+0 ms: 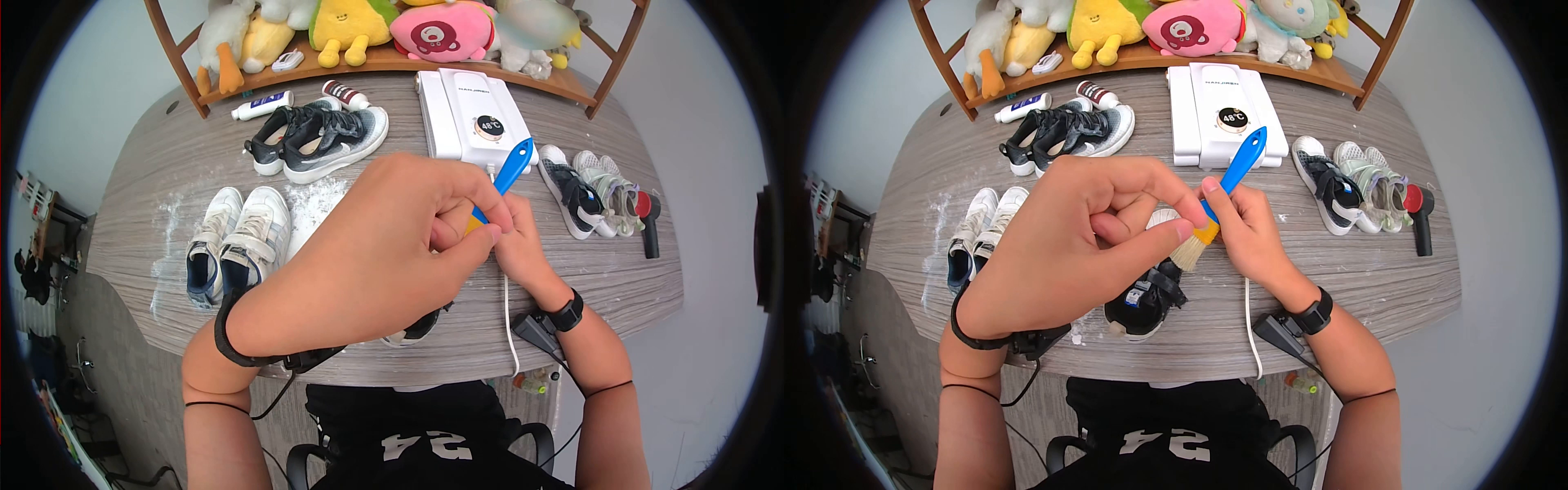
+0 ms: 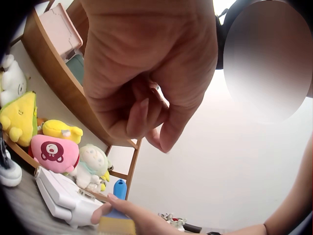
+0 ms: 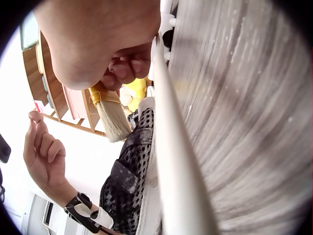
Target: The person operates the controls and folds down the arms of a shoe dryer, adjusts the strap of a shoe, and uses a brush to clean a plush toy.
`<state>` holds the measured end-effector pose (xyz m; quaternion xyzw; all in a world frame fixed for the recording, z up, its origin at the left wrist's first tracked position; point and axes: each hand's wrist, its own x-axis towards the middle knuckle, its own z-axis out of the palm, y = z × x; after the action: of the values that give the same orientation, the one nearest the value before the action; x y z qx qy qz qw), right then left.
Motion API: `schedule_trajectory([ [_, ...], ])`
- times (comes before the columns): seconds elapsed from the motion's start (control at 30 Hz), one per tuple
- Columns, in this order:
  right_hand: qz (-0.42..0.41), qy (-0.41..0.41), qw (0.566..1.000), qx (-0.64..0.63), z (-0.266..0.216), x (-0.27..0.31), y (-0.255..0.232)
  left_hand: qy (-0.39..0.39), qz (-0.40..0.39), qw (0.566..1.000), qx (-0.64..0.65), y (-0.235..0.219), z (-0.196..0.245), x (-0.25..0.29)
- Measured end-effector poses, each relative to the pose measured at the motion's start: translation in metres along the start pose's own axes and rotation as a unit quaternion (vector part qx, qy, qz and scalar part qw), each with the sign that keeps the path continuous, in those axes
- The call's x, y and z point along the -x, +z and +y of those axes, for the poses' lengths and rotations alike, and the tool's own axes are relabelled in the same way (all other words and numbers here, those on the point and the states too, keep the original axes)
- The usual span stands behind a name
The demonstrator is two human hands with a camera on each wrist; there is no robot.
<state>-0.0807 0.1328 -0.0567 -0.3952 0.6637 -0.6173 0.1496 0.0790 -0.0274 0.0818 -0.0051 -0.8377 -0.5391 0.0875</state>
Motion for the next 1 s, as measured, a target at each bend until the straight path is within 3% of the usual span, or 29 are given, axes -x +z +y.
schedule_trajectory([
  [0.2, -0.004, 0.055, 0.997, -0.045, 0.006, -0.001, 0.000, 0.045, -0.001, 0.999, -0.030, 0.003, -0.008, 0.000],
  [0.4, -0.022, 0.027, 0.999, -0.028, 0.006, -0.002, -0.002, 0.037, 0.008, 0.999, -0.032, 0.004, -0.002, 0.001],
  [0.47, -0.015, 0.001, 1.000, -0.013, 0.012, -0.004, -0.001, 0.126, 0.039, 0.989, -0.066, 0.005, -0.009, 0.001],
  [0.5, -0.008, -0.029, 1.000, 0.000, 0.014, -0.004, 0.001, 0.122, 0.042, 0.990, -0.065, 0.006, -0.009, 0.002],
  [0.6, 0.007, 0.051, 0.997, -0.054, 0.005, 0.000, 0.003, 0.153, 0.050, 0.984, -0.072, 0.009, -0.007, 0.003],
  [0.93, 0.010, 0.005, 0.999, 0.031, -0.005, -0.002, 0.008, 0.172, 0.101, 0.978, -0.053, 0.010, -0.003, 0.004],
  [1.0, 0.087, 0.059, 0.994, 0.016, -0.028, -0.001, 0.024, 0.187, 0.110, 0.975, -0.057, 0.009, 0.000, 0.006],
])
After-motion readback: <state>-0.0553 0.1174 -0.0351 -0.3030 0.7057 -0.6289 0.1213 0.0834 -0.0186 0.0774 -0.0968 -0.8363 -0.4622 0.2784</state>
